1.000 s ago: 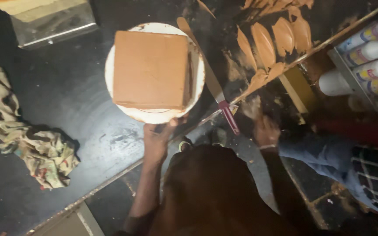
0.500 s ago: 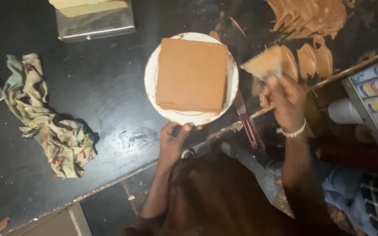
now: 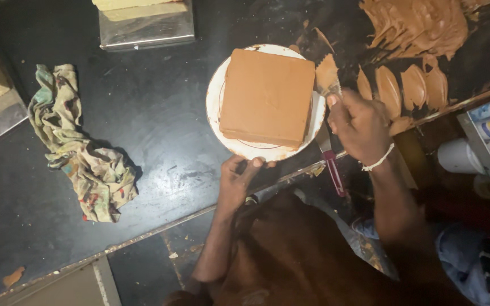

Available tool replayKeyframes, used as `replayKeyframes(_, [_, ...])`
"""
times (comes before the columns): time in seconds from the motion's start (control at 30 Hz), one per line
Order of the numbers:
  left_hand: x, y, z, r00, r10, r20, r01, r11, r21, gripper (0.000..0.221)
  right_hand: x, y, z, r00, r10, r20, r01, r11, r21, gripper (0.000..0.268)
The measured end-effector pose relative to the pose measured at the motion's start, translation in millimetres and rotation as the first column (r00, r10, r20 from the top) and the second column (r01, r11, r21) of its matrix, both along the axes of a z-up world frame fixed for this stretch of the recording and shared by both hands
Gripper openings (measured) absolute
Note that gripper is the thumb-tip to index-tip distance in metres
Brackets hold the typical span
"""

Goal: The person applies brown icing to a square cake on a rotating stand using a metal spatula and a serrated scraper. They smooth the icing on the top and sides. Finally, they lift the cake and place it onto a square yellow board.

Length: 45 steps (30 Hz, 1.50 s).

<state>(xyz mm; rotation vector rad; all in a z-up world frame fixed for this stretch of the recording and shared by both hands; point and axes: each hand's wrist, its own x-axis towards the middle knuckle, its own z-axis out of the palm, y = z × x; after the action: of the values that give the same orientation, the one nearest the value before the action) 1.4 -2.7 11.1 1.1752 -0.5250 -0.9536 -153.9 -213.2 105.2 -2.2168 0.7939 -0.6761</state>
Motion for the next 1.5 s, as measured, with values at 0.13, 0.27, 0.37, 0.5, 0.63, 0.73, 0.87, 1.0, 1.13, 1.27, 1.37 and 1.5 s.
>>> replayKeyframes(0.13, [1.6,1.3,-2.2,1.0,-0.006,0.012,0.005,1.0,0.03,0.019,-6.0,9.0,-0.5,0.999,0.034,-0.04,-0.041,0.982,-0.185,0.028])
replayKeyframes(0.27, [1.3,0.4,-3.6,1.0,-0.015,0.019,0.016,1.0,-0.013,0.02,-17.9,20.2,-10.5,0.994,0.11,-0.026,-0.113,0.979,-0.172,0.029])
replayKeyframes(0.37, [0.5,-0.5,-2.9,1.0,-0.01,0.015,0.01,1.0,0.0,0.02,-29.8,40.5,-11.0,0.986,0.118,-0.115,-0.137,0.976,-0.171,0.025])
replayKeyframes(0.5, [-0.4,0.2,1.2,1.0,-0.012,0.015,0.012,1.0,0.027,0.021,-41.5,59.6,3.3,0.978,0.174,-0.113,-0.2,0.94,-0.276,0.021])
replayKeyframes(0.63, [-0.1,-0.8,3.7,0.999,0.006,-0.038,-0.005,0.999,0.042,0.021,-70.0,67.3,-1.2,0.963,0.241,-0.118,-0.26,0.948,-0.183,0.033])
replayKeyframes(0.73, [-2.6,-0.5,4.7,0.999,0.015,0.045,-0.016,0.999,0.03,0.021,-110.3,63.4,-33.1,0.946,0.321,0.054,-0.316,0.868,0.382,0.02])
replayKeyframes(0.87, [-6.5,-1.2,-1.8,0.998,0.05,0.047,-0.05,0.999,0.012,0.018,-172.8,56.2,-84.8,0.933,0.011,0.36,-0.205,0.838,0.506,0.028])
replayKeyframes(1.0, [-11.5,-3.8,-5.0,0.993,0.111,0.029,-0.111,0.994,-0.008,0.016,-172.6,49.3,-151.0,0.811,-0.466,0.354,0.331,0.864,0.38,0.026])
replayKeyframes(1.13, [-16.3,-3.6,-3.4,0.995,0.095,-0.018,-0.096,0.994,-0.055,0.019,-151.8,24.7,-201.5,0.805,-0.561,0.191,0.592,0.74,-0.319,0.035])
replayKeyframes(1.27, [-21.8,-3.5,3.9,0.993,0.115,-0.034,-0.113,0.993,0.038,0.022,-126.0,13.2,-243.1,0.848,-0.485,0.212,0.529,0.782,-0.329,0.049])
replayKeyframes(1.37, [-22.7,-4.8,6.3,0.992,0.109,-0.062,-0.108,0.994,0.03,0.022,-126.7,18.2,-269.6,0.858,-0.503,0.105,0.498,0.763,-0.413,0.056])
replayKeyframes(1.5, [-25.1,-7.8,5.6,0.992,0.114,-0.049,-0.112,0.993,0.047,0.021,-158.1,43.6,-292.0,0.844,-0.513,-0.156,0.397,0.793,-0.462,0.056])
